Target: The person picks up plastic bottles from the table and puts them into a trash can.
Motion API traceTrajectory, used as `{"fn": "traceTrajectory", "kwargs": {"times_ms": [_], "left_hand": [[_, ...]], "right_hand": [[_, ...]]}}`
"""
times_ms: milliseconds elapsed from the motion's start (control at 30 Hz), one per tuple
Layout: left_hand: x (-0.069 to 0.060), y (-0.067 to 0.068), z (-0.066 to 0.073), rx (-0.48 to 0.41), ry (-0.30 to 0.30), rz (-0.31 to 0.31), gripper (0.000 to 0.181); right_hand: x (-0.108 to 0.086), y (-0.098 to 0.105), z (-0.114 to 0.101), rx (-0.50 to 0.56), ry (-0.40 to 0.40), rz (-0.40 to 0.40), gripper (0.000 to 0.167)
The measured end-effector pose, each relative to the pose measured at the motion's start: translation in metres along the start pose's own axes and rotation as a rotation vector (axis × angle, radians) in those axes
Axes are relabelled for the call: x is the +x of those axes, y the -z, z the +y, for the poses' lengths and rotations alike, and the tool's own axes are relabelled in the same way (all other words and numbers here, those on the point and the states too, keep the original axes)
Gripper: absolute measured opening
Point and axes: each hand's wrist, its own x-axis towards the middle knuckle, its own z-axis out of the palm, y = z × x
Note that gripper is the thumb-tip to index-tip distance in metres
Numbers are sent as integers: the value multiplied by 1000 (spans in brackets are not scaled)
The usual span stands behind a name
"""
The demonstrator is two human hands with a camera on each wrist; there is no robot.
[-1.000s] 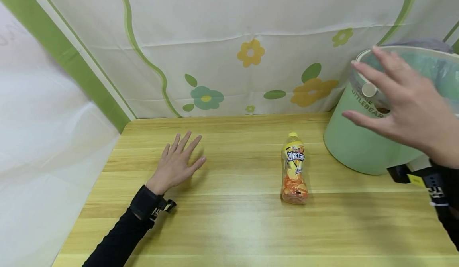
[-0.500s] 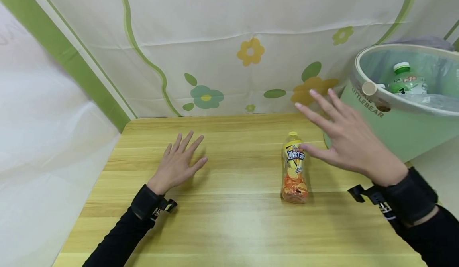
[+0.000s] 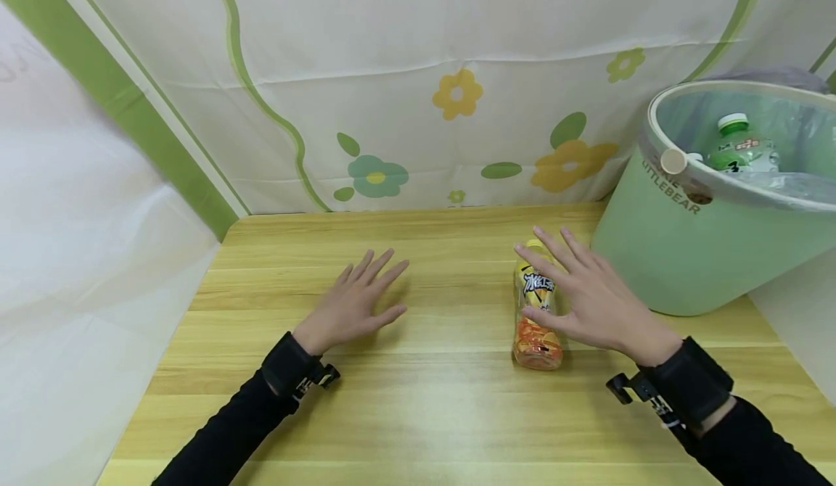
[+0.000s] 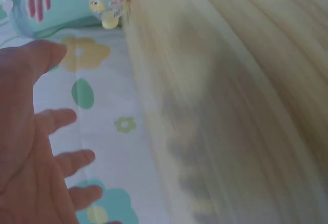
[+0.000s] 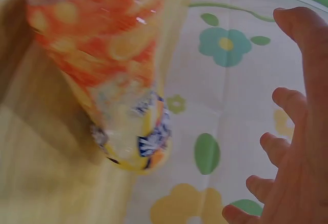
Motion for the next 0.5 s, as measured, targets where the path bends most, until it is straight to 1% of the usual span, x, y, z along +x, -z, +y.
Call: {"fn": "traceTrajectory", "kwargs": {"times_ms": [133,300,500], "left_hand": [[11,-4,8,-21,-102,-20,73],[26,-9,17,-40,-210,-13,72],[49,-16,29,7,-309,-29,76]], "right_hand": [[-4,-7,0,23,-24,-25,90],[-6,-10,-1,49,-38,-39,90],[-5,-9,-2,47,-49,-30,89]]}}
